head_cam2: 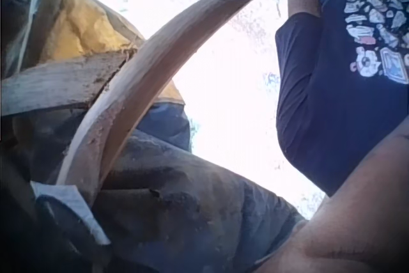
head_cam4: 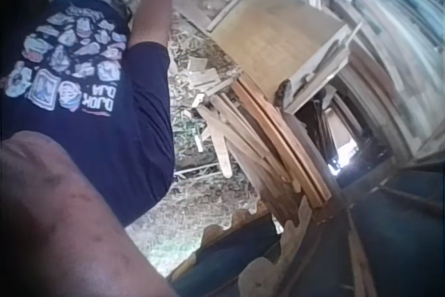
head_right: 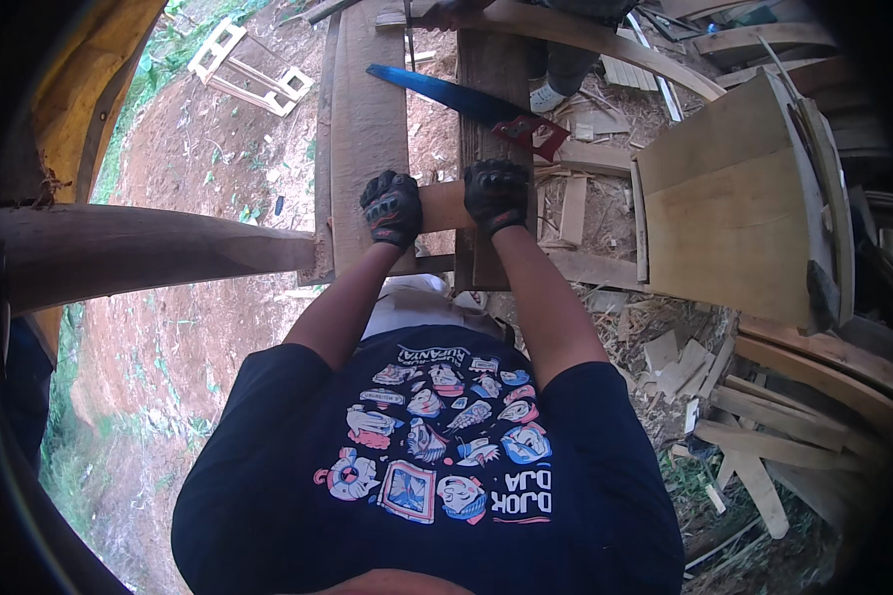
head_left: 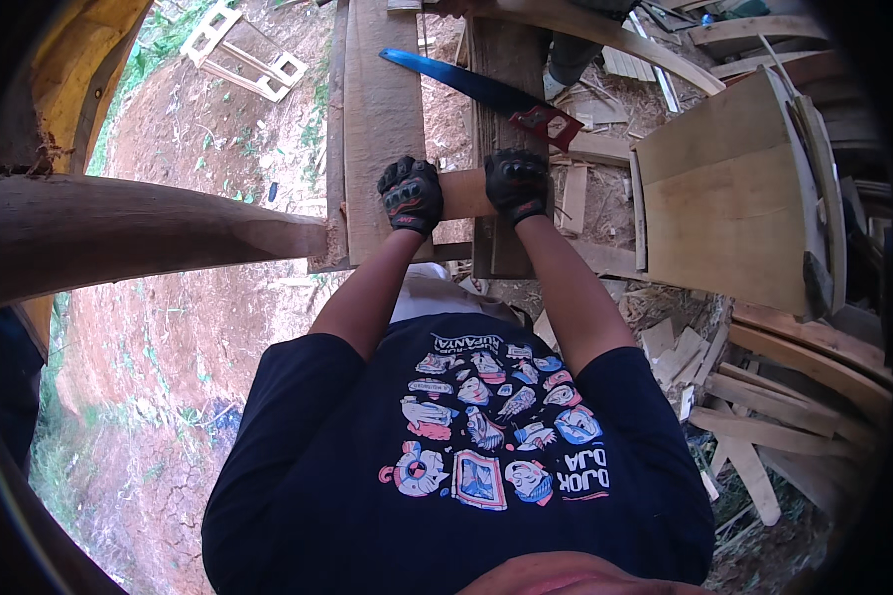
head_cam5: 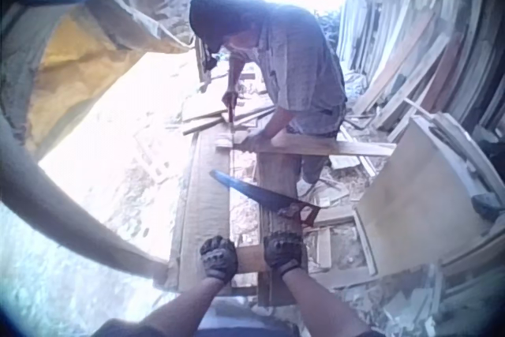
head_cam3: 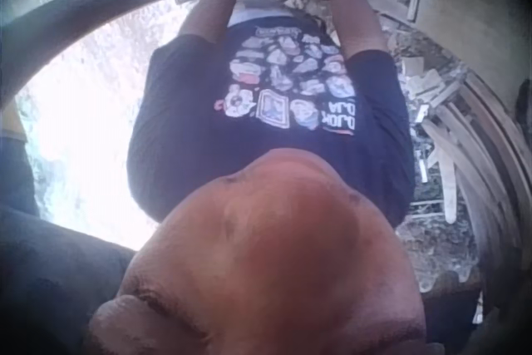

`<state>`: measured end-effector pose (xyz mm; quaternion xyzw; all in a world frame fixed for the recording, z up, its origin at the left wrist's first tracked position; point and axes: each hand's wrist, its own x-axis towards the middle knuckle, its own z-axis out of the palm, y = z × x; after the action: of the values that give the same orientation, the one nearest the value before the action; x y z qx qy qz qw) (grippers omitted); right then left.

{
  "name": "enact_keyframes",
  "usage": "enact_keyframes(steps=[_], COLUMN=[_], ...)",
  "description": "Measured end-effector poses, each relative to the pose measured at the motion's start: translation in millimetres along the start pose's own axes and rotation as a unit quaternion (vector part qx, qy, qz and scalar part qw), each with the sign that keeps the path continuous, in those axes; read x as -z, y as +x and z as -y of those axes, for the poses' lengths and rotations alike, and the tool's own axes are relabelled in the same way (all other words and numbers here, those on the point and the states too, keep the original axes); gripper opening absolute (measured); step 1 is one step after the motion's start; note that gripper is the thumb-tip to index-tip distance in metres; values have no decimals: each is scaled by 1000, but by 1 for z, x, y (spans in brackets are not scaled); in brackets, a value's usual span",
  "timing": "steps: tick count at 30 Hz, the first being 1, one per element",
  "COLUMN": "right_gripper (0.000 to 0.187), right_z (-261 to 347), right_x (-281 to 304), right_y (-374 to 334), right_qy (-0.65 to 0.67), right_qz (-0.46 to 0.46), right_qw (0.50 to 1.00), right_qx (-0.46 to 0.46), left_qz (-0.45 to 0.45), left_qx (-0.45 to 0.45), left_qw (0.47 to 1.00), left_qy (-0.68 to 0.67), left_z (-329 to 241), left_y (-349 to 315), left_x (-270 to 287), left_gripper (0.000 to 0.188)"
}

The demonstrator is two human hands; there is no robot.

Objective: The person uses a hand saw to cut a piece of wood clamped to a workbench. They hold the wood steady with their left hand while sawing with their right hand, creating a cut through the material.

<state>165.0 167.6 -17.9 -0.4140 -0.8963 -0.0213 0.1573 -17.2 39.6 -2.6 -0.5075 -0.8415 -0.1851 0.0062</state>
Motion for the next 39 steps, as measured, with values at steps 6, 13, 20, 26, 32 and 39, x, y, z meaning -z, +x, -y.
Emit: enact_keyframes(steps=[6, 13, 20, 26, 32, 39], right_gripper=[27, 24, 29, 29, 23, 23], right_z=[1, 1, 3, 2, -1, -2], right_x=[-2, -5, 9, 4, -6, -6], right_y=[1, 0, 5, 4, 3, 2], right_qy=[-18, -20, -4, -9, -13, -24], right_qz=[25, 12, 42, 39, -7, -8], right_qw=[999, 999, 999, 999, 1000, 1000], right_qx=[-20, -22, -24, -17, 1, 5], left_qz=[29, 14, 13, 3, -7, -10], left_qx=[-3, 0, -2, -12, -7, -5], left_qw=[1000, 1000, 1000, 1000, 1000, 1000], left_qy=[-3, -12, 0, 7, 6, 2], left_z=[-1, -3, -1, -3, 0, 0], left_y=[3, 3, 3, 3, 3, 2], left_x=[8, 6, 5, 4, -2, -3], left_gripper=[21, 24, 22, 19, 18, 17])
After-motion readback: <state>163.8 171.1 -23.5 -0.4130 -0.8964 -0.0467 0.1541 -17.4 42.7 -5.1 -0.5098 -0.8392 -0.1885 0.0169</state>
